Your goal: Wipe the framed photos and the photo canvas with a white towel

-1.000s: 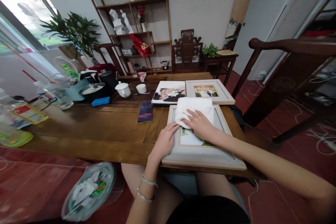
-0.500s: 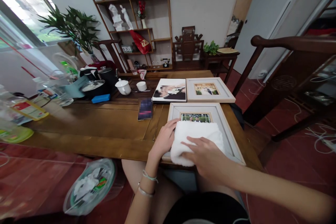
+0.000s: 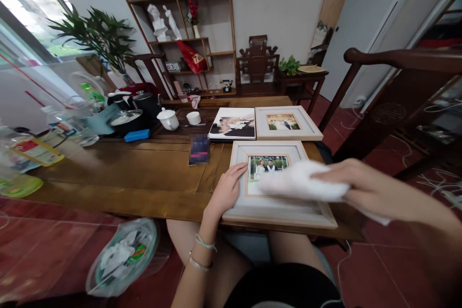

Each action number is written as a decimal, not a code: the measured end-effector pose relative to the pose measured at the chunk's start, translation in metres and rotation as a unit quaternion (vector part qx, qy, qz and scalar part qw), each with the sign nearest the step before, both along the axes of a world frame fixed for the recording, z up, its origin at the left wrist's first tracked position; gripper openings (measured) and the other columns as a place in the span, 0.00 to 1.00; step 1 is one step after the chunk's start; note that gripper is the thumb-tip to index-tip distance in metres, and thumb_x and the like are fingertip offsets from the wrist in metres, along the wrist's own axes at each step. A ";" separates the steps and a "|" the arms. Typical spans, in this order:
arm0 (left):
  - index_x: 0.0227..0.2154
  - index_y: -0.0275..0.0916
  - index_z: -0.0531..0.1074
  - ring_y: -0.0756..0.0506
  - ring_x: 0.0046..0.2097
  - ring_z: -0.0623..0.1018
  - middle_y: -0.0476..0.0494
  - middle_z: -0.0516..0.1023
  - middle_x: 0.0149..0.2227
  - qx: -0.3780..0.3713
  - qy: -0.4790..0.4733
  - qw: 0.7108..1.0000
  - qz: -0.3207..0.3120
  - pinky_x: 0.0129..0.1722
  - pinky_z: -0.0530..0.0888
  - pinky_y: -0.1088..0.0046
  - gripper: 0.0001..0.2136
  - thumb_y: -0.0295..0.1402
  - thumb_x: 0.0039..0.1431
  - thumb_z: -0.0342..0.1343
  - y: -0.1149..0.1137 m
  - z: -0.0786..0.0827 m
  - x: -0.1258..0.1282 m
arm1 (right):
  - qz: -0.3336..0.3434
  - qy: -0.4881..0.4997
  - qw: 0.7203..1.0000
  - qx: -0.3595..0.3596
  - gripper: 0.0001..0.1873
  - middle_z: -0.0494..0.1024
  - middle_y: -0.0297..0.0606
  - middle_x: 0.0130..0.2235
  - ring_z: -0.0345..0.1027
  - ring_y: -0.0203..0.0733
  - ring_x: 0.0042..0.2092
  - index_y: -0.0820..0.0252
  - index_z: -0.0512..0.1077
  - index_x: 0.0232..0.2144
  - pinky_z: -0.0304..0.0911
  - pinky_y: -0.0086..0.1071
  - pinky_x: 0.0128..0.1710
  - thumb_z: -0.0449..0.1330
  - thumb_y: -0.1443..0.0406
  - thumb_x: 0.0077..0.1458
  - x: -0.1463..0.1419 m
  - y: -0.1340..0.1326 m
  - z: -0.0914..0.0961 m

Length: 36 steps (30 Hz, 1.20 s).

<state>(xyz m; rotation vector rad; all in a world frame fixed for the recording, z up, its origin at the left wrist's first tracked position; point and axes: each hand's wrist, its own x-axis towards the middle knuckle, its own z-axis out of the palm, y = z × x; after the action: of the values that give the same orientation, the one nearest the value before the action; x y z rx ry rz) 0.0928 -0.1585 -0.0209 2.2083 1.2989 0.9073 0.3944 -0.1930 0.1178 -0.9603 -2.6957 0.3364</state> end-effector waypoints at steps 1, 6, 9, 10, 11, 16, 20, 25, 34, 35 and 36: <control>0.56 0.40 0.67 0.45 0.62 0.64 0.44 0.66 0.60 0.000 0.000 1.000 -0.001 0.64 0.59 0.59 0.29 0.16 0.54 0.39 0.000 0.000 0.000 | -0.051 0.030 0.997 0.049 0.25 0.77 0.31 0.30 0.67 0.37 0.28 0.52 0.76 0.39 0.62 0.29 0.29 0.47 0.75 0.46 0.013 0.005 0.004; 0.56 0.39 0.66 0.45 0.62 0.63 0.44 0.66 0.61 -0.002 0.002 1.000 0.001 0.64 0.59 0.58 0.28 0.16 0.54 0.39 0.000 -0.002 0.000 | -0.288 -0.016 0.883 0.371 0.21 0.77 0.45 0.35 0.69 0.51 0.39 0.59 0.73 0.44 0.63 0.42 0.40 0.53 0.73 0.47 0.045 0.031 -0.011; 0.56 0.40 0.67 0.44 0.62 0.64 0.44 0.66 0.61 -0.001 -0.001 1.000 0.001 0.64 0.60 0.58 0.28 0.16 0.54 0.40 0.000 -0.001 0.000 | -0.254 -0.125 0.888 0.362 0.24 0.77 0.52 0.44 0.67 0.55 0.51 0.62 0.70 0.48 0.55 0.52 0.54 0.50 0.77 0.49 0.039 0.041 -0.038; 0.56 0.40 0.67 0.44 0.62 0.64 0.44 0.66 0.61 -0.001 -0.002 1.000 0.001 0.64 0.60 0.58 0.28 0.16 0.54 0.40 0.000 -0.001 0.000 | -0.229 -0.146 0.903 0.333 0.27 0.76 0.52 0.46 0.66 0.54 0.52 0.63 0.69 0.50 0.52 0.54 0.56 0.48 0.78 0.48 0.036 0.044 -0.049; 0.56 0.40 0.67 0.44 0.62 0.64 0.44 0.66 0.60 -0.002 -0.003 1.000 0.001 0.64 0.60 0.58 0.28 0.16 0.54 0.40 0.000 -0.001 0.000 | -0.202 -0.158 0.918 0.303 0.30 0.75 0.53 0.48 0.66 0.53 0.53 0.63 0.69 0.51 0.49 0.56 0.58 0.46 0.80 0.47 0.032 0.047 -0.060; 0.56 0.40 0.67 0.45 0.63 0.63 0.44 0.66 0.61 -0.007 0.000 1.000 0.004 0.64 0.59 0.58 0.28 0.16 0.54 0.39 0.001 -0.002 0.000 | -0.112 -0.153 0.962 0.195 0.39 0.67 0.46 0.59 0.49 0.57 0.64 0.57 0.67 0.55 0.42 0.65 0.58 0.47 0.81 0.39 0.014 0.064 -0.100; 0.56 0.40 0.67 0.45 0.63 0.63 0.44 0.66 0.61 -0.007 0.001 1.000 0.003 0.64 0.59 0.58 0.29 0.15 0.53 0.39 0.001 -0.002 0.000 | -0.118 -0.134 0.971 0.157 0.38 0.64 0.43 0.61 0.46 0.58 0.65 0.57 0.67 0.56 0.42 0.65 0.58 0.48 0.79 0.41 0.001 0.080 -0.101; 0.56 0.39 0.67 0.45 0.62 0.64 0.43 0.66 0.60 -0.010 -0.002 1.000 0.005 0.64 0.59 0.59 0.29 0.15 0.53 0.39 0.000 -0.001 0.001 | -0.107 -0.179 0.964 0.165 0.30 0.69 0.47 0.58 0.59 0.58 0.59 0.61 0.71 0.52 0.53 0.54 0.57 0.51 0.76 0.44 -0.020 0.069 -0.086; 0.56 0.41 0.67 0.45 0.62 0.63 0.45 0.66 0.61 -0.017 -0.004 1.000 0.007 0.64 0.59 0.59 0.28 0.16 0.54 0.40 0.000 0.000 0.001 | -0.040 -0.168 0.981 0.093 0.34 0.75 0.48 0.51 0.68 0.56 0.51 0.53 0.70 0.52 0.65 0.47 0.48 0.54 0.74 0.40 -0.038 -0.043 -0.072; 0.56 0.41 0.67 0.45 0.62 0.63 0.45 0.66 0.61 -0.016 -0.002 1.000 0.007 0.64 0.59 0.58 0.28 0.16 0.54 0.40 0.000 0.000 0.000 | -0.047 -0.157 0.982 0.093 0.35 0.74 0.47 0.52 0.67 0.56 0.53 0.54 0.69 0.53 0.63 0.49 0.51 0.54 0.75 0.39 -0.037 -0.044 -0.074; 0.56 0.41 0.67 0.44 0.63 0.63 0.45 0.66 0.61 -0.015 -0.001 1.000 0.007 0.64 0.59 0.58 0.28 0.16 0.54 0.40 0.000 -0.001 0.000 | -0.058 -0.149 0.983 0.093 0.36 0.73 0.47 0.53 0.64 0.55 0.56 0.54 0.69 0.54 0.60 0.50 0.54 0.53 0.75 0.39 -0.036 -0.040 -0.077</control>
<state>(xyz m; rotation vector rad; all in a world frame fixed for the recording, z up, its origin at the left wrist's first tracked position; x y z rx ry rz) 0.0931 -0.1584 -0.0216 2.1788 1.3195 0.8884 0.3587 -0.2335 0.0408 -1.1867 -2.8496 -0.0898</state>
